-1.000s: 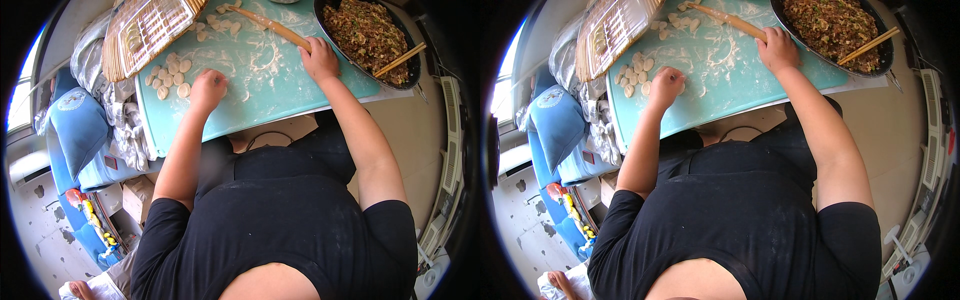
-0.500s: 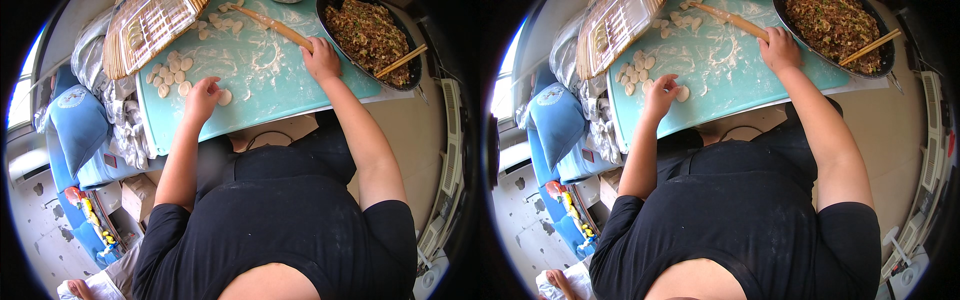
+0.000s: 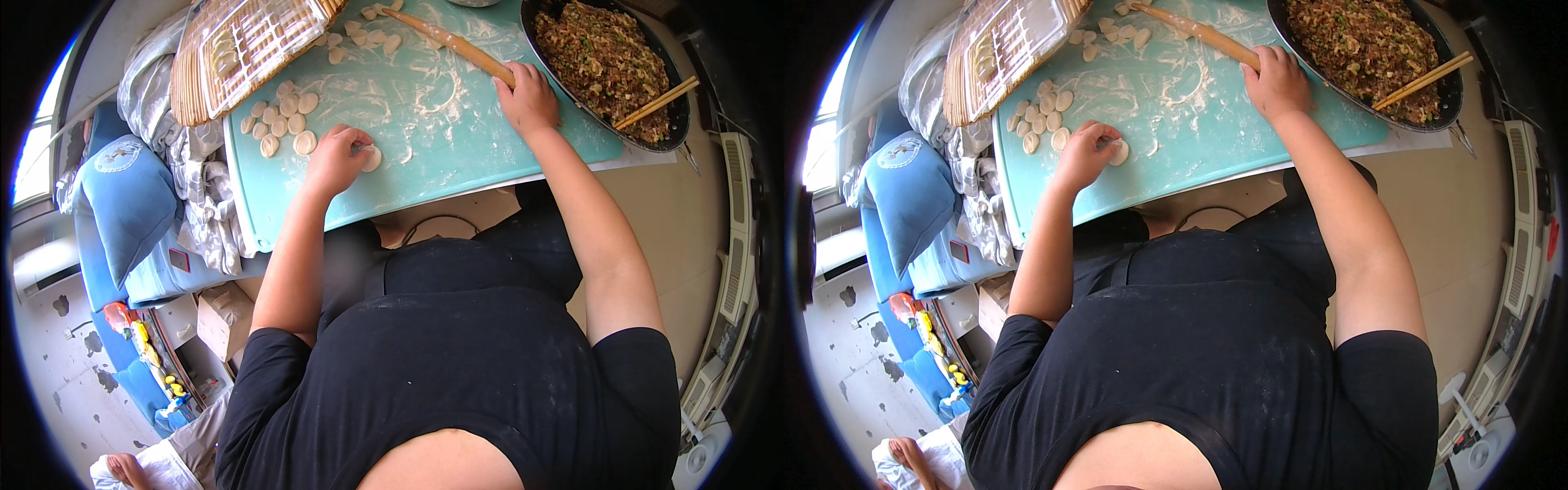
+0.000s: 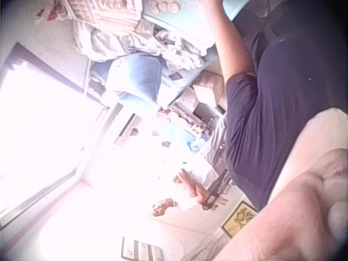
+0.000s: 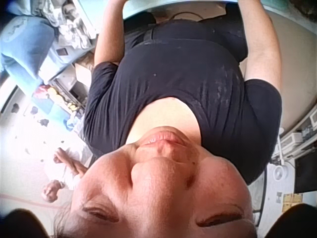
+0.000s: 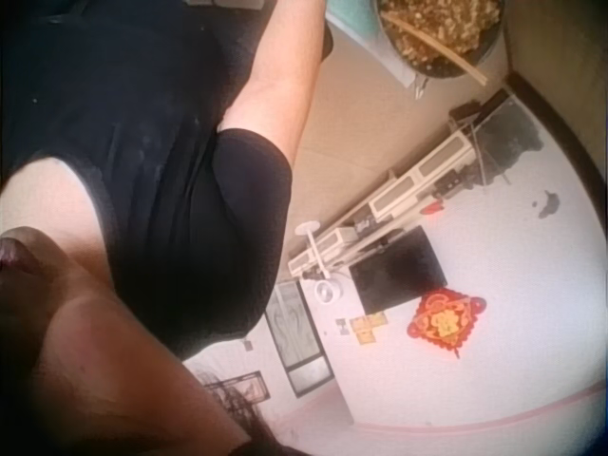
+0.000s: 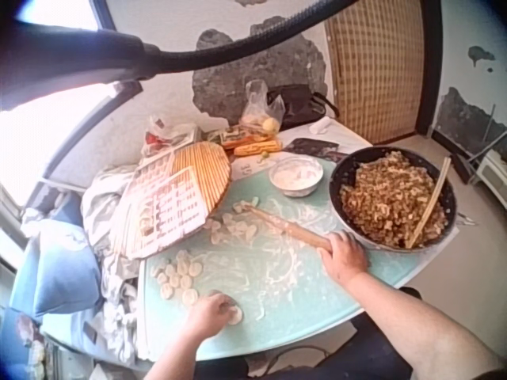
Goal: The person cuts a long log of dough into small pieces using a cleaver on a floured cutting board. They then roll the dough pieces into balls and flatten them into small circular wrappers using a rolling pin. A bowl of filling and a bamboo tray are visible nearby.
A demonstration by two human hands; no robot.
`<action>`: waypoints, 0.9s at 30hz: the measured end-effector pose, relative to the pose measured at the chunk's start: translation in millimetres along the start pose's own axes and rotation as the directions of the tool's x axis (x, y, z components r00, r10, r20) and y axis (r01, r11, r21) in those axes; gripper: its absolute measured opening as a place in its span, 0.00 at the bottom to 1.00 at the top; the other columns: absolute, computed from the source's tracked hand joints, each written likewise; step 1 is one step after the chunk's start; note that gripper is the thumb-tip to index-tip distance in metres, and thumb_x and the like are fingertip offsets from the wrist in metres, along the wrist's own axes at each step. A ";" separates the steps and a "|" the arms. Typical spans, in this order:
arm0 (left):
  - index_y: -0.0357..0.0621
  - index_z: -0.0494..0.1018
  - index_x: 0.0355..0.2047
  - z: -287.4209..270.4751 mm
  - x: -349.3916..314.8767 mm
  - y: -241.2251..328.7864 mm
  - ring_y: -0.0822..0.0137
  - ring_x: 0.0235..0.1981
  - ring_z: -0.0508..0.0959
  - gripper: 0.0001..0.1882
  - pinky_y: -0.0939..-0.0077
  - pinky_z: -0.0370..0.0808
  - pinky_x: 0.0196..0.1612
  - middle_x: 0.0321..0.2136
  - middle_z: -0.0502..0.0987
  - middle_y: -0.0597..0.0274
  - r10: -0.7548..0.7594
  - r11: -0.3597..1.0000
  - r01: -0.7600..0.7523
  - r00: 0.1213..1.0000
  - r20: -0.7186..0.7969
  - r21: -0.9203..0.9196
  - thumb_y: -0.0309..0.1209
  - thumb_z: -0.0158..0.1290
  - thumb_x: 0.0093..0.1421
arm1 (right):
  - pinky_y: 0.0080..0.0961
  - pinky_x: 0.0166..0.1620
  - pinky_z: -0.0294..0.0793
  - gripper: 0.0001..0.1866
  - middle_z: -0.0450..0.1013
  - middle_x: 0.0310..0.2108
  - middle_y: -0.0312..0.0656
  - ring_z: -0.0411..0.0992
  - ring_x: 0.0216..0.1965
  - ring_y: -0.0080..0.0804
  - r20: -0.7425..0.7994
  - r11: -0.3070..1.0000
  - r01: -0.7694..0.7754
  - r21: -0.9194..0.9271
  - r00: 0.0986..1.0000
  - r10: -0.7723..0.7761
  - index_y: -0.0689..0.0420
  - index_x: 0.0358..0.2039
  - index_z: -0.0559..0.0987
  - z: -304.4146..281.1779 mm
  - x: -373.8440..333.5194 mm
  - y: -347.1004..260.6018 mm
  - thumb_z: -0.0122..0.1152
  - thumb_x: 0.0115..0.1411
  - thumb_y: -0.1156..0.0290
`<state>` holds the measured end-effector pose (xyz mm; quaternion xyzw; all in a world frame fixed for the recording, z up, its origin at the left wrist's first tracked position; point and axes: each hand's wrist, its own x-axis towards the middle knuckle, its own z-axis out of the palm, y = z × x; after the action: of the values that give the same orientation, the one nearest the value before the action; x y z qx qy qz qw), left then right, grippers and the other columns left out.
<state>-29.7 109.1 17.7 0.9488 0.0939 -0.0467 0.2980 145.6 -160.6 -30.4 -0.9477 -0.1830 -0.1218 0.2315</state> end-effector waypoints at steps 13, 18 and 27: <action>0.44 0.74 0.30 -4.3 -5.9 2.0 0.56 0.37 0.74 0.05 0.67 0.72 0.39 0.34 0.74 0.61 0.152 0.984 -0.148 0.988 -0.034 0.094 0.27 0.55 0.50 | 0.35 0.48 0.68 0.16 0.70 0.42 0.37 0.67 0.46 0.40 0.001 1.000 -0.001 -0.010 1.000 0.001 0.50 0.43 0.73 1.4 0.3 1.3 0.57 0.56 0.58; 0.46 0.74 0.33 -1.3 -20.5 -7.7 0.55 0.40 0.74 0.08 0.66 0.72 0.40 0.37 0.74 0.60 0.313 0.944 -0.292 0.939 -0.140 0.154 0.26 0.54 0.50 | 0.36 0.48 0.68 0.16 0.69 0.42 0.38 0.67 0.46 0.41 -0.028 1.000 0.017 0.013 0.999 -0.017 0.50 0.43 0.73 2.7 -0.1 1.5 0.57 0.55 0.59; 0.44 0.71 0.48 19.0 -46.0 -5.3 0.51 0.51 0.68 0.23 0.59 0.67 0.52 0.54 0.67 0.56 0.393 0.872 -0.317 0.907 -0.150 0.372 0.34 0.57 0.49 | 0.37 0.47 0.69 0.16 0.70 0.42 0.38 0.67 0.45 0.41 -0.018 0.999 0.031 0.025 0.999 -0.030 0.50 0.43 0.73 3.2 1.0 2.6 0.58 0.55 0.60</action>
<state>-76.4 95.5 5.8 0.9858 -0.0600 0.0993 0.1214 148.0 -160.9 -33.9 -0.9407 -0.1968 -0.1316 0.2430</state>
